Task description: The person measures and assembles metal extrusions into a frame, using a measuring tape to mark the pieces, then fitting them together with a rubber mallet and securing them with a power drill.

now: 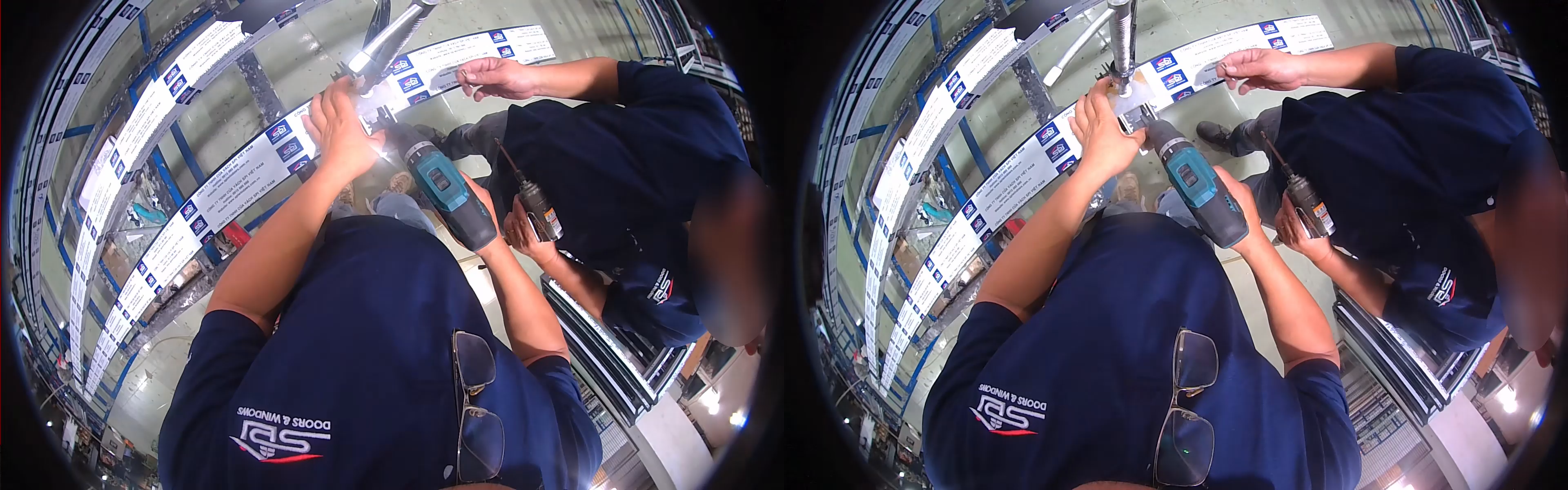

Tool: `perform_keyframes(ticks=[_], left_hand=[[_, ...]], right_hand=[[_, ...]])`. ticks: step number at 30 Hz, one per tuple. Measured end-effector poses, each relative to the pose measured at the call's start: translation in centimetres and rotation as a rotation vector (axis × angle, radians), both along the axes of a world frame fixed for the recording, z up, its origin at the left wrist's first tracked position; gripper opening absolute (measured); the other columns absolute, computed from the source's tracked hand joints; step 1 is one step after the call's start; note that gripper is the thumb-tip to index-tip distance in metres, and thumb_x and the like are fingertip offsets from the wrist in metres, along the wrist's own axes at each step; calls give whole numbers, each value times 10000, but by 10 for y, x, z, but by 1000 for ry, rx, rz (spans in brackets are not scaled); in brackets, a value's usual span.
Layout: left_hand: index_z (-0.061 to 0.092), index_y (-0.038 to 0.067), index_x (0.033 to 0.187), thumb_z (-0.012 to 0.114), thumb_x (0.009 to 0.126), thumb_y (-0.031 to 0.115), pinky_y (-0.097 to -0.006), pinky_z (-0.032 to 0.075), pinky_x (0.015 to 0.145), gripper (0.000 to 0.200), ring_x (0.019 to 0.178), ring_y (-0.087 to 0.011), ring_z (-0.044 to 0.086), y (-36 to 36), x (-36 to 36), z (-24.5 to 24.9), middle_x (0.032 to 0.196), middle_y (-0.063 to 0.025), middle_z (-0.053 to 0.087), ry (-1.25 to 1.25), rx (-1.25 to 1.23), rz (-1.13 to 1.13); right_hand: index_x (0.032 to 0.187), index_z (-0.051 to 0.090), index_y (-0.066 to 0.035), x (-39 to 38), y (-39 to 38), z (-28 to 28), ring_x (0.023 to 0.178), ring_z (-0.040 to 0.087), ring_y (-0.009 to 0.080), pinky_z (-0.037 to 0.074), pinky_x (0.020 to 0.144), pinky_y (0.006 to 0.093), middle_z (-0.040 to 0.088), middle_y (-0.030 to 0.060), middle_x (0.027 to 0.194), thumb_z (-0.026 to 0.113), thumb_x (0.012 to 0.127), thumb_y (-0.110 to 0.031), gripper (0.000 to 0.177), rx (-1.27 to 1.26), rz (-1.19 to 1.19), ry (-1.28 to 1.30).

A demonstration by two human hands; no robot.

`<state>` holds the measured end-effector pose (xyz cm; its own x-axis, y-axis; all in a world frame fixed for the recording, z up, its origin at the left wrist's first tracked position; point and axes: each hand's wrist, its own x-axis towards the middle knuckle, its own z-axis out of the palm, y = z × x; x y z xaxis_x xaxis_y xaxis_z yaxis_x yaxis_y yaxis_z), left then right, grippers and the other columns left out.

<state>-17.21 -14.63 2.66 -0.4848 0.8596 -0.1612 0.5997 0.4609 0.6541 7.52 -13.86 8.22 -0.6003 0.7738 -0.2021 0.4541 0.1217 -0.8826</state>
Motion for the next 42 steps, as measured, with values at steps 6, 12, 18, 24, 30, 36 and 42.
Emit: perform_keyframes(ticks=[6, 12, 18, 24, 30, 36, 42], left_hand=[[203, 102, 1523, 842, 690, 249, -623, 59, 1189, 1060, 1469, -426, 164, -1, 1, -4, 1561, -175, 263, 13, 27, -1], [207, 101, 1517, 843, 686, 254, -623, 75, 1184, 1058, 1455, -417, 182, -2, 1, -5, 1545, -174, 279, 29, 46, 2], [210, 102, 1515, 847, 680, 252, -624, 80, 1182, 1061, 1455, -409, 181, -1, 0, -7, 1543, -174, 278, 32, 45, 2], [218, 106, 1514, 848, 674, 252, -624, 77, 1183, 1060, 1458, -407, 178, -1, 0, -7, 1543, -174, 275, 32, 44, 5], [220, 107, 1516, 848, 670, 249, -631, 79, 1180, 1063, 1457, -407, 180, -1, 0, -10, 1543, -170, 280, 36, 62, 11], [230, 104, 1515, 849, 667, 246, -632, 77, 1181, 1059, 1456, -411, 183, -1, 0, -9, 1549, -166, 279, 38, 67, 8], [221, 107, 1518, 850, 666, 246, -634, 76, 1181, 1068, 1455, -409, 185, -1, 2, -10, 1549, -166, 276, 38, 56, 17]], right_hand=[[1072, 608, -38, -3, 1, 3, 779, 673, 170, 518, 754, 319, 690, 103, 861, 728, 831, -155, 294, 76, 31, -24], [1053, 605, -38, -4, 2, 5, 770, 679, 192, 521, 747, 326, 684, 113, 840, 724, 833, -172, 283, 94, 47, -82], [1043, 603, -35, -3, 3, 3, 753, 677, 204, 519, 732, 333, 681, 118, 828, 718, 840, -183, 276, 54, 27, -90], [1047, 602, -31, -4, 2, 5, 771, 686, 212, 520, 738, 333, 683, 122, 839, 713, 846, -180, 273, 57, 35, -98], [1063, 604, -31, -7, 4, 10, 821, 704, 208, 523, 768, 330, 700, 128, 879, 715, 851, -186, 285, 87, 64, -87], [1141, 603, -27, -2, 5, 5, 872, 701, 240, 529, 806, 328, 692, 128, 973, 747, 831, -156, 366, 36, 62, -126], [1203, 601, -18, -2, 5, 7, 890, 696, 268, 537, 823, 326, 680, 128, 1033, 774, 808, -116, 441, -11, 66, -183]])
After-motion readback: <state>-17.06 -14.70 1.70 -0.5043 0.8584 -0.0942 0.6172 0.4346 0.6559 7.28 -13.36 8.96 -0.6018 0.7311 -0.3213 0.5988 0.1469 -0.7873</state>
